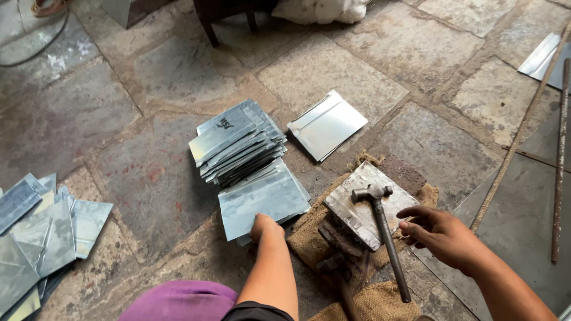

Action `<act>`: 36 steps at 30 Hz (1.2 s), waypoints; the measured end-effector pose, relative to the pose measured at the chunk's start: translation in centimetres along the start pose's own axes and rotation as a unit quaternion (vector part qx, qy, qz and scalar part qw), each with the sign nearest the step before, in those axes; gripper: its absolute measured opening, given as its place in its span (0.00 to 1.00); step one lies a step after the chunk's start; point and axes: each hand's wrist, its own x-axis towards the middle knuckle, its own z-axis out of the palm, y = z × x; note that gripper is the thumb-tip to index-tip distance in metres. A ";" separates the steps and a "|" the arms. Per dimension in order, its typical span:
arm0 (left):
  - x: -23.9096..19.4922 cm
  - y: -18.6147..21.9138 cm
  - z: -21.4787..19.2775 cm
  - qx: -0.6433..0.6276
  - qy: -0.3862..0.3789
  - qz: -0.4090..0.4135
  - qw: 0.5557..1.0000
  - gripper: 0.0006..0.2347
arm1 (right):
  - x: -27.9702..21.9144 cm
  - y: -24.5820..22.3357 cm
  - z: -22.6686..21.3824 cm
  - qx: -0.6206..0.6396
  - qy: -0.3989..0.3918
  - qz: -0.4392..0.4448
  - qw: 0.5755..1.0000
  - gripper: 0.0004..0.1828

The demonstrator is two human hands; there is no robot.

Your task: The person uses a hammer to flatten and shape several metal sheets one at a time on a stone floor.

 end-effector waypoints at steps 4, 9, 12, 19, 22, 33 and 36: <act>0.5 0.0 1.1 -0.013 0.014 0.166 0.986 0.18 | 0.1 0.1 -0.2 0.028 0.001 -0.031 0.999 0.27; -3.5 2.8 0.9 -0.018 0.013 0.348 0.937 0.16 | -0.7 -0.6 -0.1 0.031 0.012 -0.061 0.998 0.25; -7.8 5.7 -1.3 0.057 -0.003 0.438 0.897 0.11 | -1.3 -1.1 -0.1 0.041 0.010 -0.077 0.996 0.25; -16.0 12.8 -2.9 0.131 -0.161 0.660 0.722 0.10 | -2.5 -2.0 0.4 0.052 0.046 -0.099 0.993 0.28; -18.7 13.5 -3.1 0.178 -0.293 0.593 0.729 0.14 | -3.3 -2.8 1.3 0.085 0.054 -0.091 0.991 0.29; -26.0 8.4 -8.4 0.199 -0.548 0.342 0.737 0.12 | -2.3 -0.1 7.4 0.409 0.069 -0.111 0.903 0.27; -26.7 8.0 -9.7 0.209 -0.563 0.310 0.737 0.11 | -2.6 0.0 7.1 0.482 0.083 -0.139 0.861 0.22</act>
